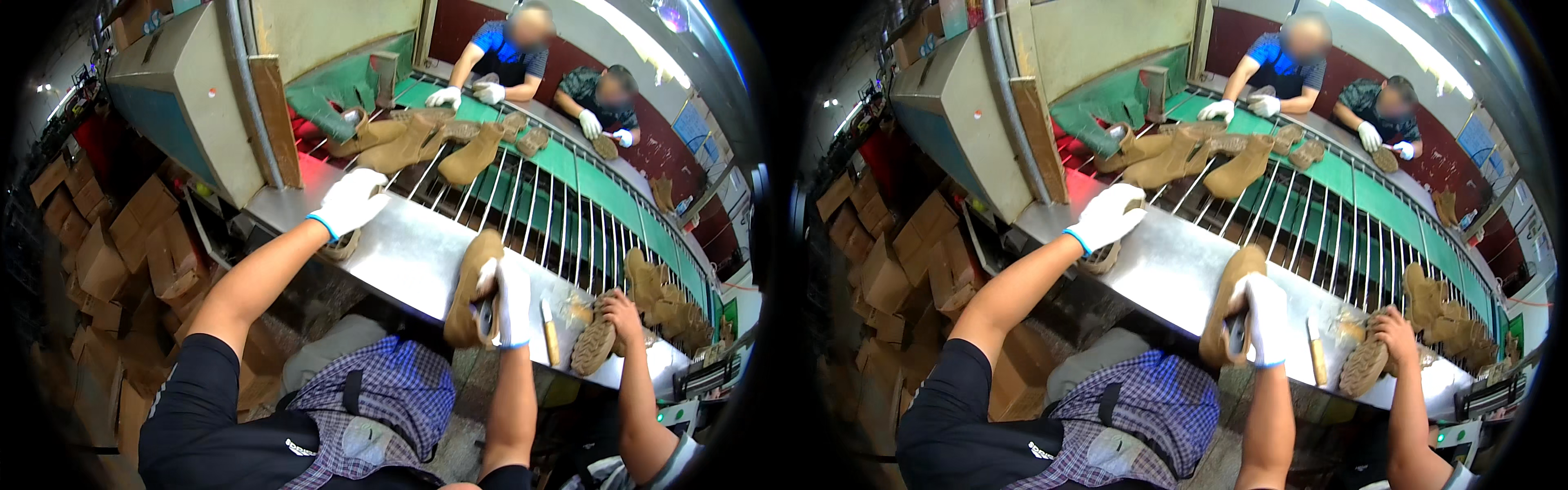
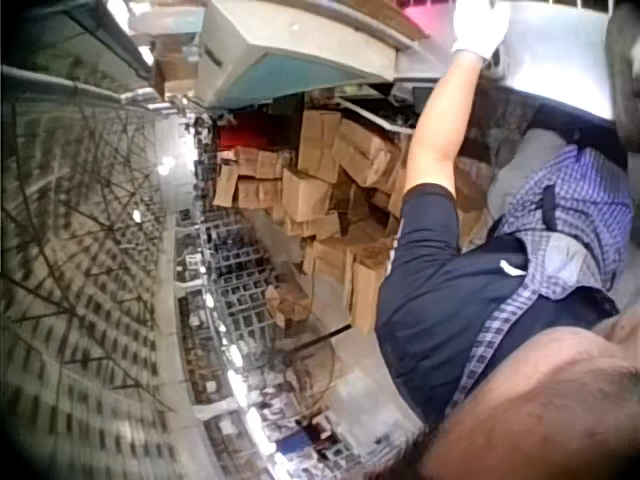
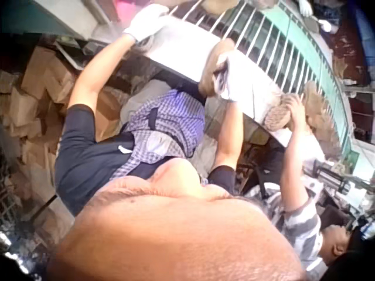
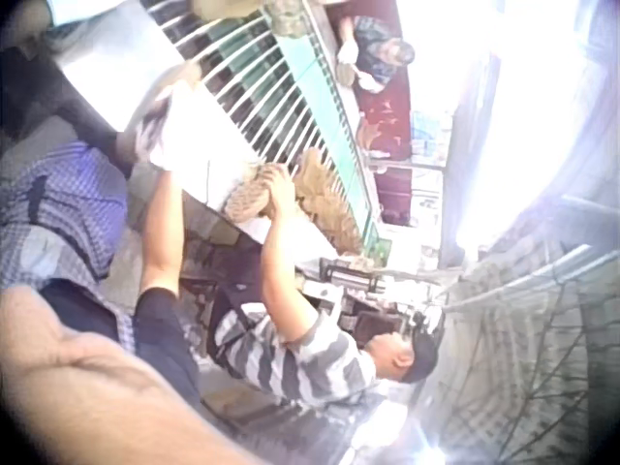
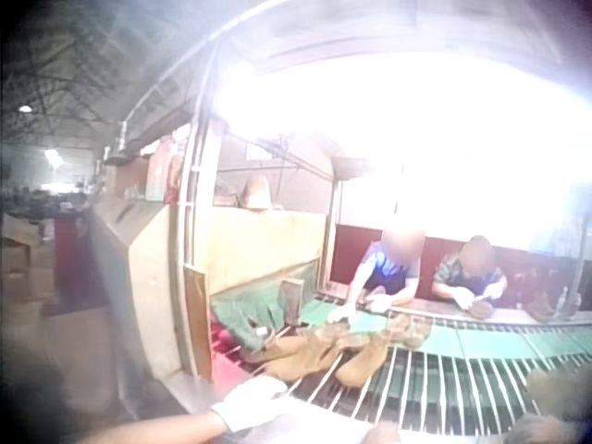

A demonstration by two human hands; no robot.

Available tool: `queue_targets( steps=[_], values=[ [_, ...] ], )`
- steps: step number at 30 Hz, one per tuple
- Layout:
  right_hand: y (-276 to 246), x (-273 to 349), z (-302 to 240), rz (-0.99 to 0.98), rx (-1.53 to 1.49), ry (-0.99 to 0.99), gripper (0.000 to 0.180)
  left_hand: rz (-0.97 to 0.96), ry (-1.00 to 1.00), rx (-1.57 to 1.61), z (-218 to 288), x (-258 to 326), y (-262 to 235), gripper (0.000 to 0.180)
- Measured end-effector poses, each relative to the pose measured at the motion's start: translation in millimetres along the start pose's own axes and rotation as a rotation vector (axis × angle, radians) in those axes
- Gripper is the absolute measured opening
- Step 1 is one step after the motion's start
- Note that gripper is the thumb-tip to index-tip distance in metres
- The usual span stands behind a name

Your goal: The person trims excess material from brown boots using a knife. They pick up the boots one at a time from a metal rack, shave off thin strips of material from the soles and upper edges, and place them on the conveyor belt.

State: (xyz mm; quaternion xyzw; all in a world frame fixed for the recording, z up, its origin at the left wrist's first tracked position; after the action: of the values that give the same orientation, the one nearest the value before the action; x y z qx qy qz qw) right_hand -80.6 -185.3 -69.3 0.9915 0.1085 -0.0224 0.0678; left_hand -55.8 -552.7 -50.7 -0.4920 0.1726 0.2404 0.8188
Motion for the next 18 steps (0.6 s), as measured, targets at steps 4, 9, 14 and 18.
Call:
queue_targets(
  steps=[4,9,14,18],
  values=[
    [-11.5,79.8,-10.1,-0.101,0.144,-0.012,0.027,-0.001,-0.321,-0.320,-118.5,-30.3,24.4,0.081],
    [-7.7,177.0,-22.2,-0.260,0.382,-0.461,0.021,-0.273,-0.266,-0.410,-169.6,-57.4,92.4,0.096],
    [-47.4,209.7,17.9,0.093,0.147,-0.156,0.035,-0.177,-0.671,0.404,-181.1,-35.9,89.9,0.056],
    [-107.5,234.4,115.2,0.746,0.167,0.061,0.059,-0.208,-0.803,0.791,-145.9,-32.5,70.2,0.039]
  ],
)
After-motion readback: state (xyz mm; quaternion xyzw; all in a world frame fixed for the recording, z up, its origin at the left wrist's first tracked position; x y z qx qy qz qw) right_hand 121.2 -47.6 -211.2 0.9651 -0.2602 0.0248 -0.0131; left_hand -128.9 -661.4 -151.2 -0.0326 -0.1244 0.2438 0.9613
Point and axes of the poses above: each hand's wrist, its own x-axis away from the middle knuckle, its own y-axis out of the palm, z = x × y, the point moved 9 cm from there along -x, towards the middle knuckle, and after that the axes turned 10 degrees about z, right-handed, at the moved point
